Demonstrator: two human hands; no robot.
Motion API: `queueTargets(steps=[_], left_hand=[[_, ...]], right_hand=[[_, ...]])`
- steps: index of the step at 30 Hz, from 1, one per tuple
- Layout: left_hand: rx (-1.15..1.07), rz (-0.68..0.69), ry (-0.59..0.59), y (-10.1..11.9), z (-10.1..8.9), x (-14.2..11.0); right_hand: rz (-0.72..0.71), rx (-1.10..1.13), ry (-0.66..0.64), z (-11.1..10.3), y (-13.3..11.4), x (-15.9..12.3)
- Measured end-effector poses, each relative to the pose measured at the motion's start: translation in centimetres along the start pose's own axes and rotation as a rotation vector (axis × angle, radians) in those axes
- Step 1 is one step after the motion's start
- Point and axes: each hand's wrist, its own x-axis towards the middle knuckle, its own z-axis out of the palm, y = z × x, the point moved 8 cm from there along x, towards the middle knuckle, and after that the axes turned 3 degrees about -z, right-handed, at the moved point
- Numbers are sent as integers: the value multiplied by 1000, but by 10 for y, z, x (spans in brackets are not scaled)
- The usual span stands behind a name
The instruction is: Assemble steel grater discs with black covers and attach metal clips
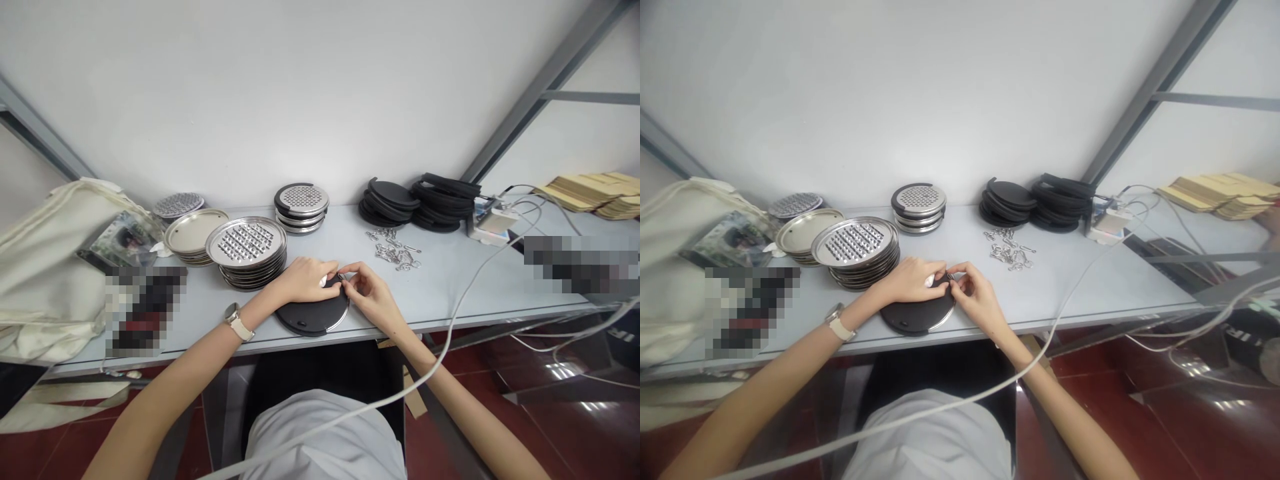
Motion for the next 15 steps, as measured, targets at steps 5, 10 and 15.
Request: queueTargets(steps=[5,10,15], left_hand=[[-6,6,3,1,-1,0],[-4,18,18,1,-1,1],[-3,-3,-4,0,0,1]], right_hand=[[5,-7,-1,0,-1,0],[7,-23,-3,1,-4,0],[2,-47,3,0,-5,-1]])
